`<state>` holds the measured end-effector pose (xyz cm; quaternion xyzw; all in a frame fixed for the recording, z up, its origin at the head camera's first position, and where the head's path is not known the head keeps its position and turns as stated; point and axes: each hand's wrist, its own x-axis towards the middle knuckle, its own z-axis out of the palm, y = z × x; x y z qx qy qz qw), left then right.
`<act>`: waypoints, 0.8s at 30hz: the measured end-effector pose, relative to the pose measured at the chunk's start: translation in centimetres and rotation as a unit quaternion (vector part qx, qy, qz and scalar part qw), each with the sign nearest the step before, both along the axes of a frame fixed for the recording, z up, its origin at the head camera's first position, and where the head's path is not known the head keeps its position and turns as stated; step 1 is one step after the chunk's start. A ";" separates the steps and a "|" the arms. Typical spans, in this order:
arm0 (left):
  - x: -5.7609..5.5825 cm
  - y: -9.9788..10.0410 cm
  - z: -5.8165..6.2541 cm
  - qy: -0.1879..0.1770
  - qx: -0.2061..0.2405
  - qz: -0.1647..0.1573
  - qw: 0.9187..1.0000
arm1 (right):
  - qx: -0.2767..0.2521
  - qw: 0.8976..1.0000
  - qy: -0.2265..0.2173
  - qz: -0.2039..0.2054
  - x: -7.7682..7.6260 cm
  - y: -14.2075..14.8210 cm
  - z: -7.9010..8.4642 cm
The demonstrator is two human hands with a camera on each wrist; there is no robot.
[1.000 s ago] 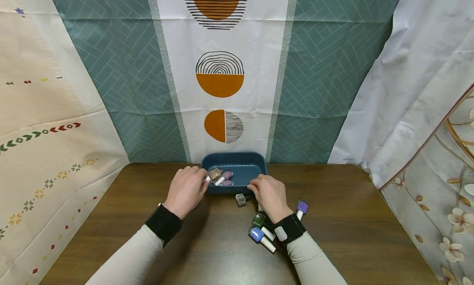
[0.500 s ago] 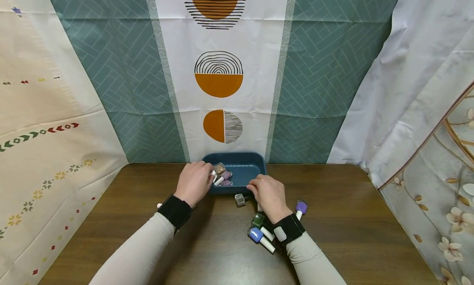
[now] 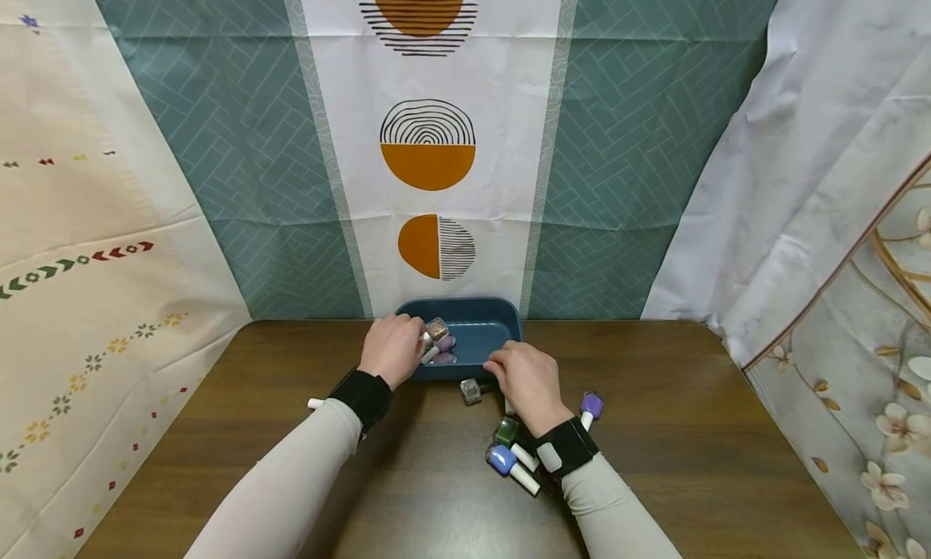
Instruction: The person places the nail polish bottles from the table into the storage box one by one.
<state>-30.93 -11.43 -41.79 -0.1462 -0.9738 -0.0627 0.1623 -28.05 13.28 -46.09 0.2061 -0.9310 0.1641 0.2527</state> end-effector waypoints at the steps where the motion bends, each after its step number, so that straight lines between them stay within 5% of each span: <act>1: -0.2 0.0 -0.2 -0.002 -0.001 0.002 1.000 | 0.000 1.000 -0.001 0.000 0.0 0.0 0.0; 12: -1.6 -0.1 -1.6 -0.002 -0.025 0.011 1.000 | 0.002 1.000 -0.002 -0.004 0.1 0.0 0.1; 24: -2.0 0.4 -1.6 -0.026 -0.053 0.028 0.998 | -0.003 1.000 0.003 0.002 0.1 0.0 0.1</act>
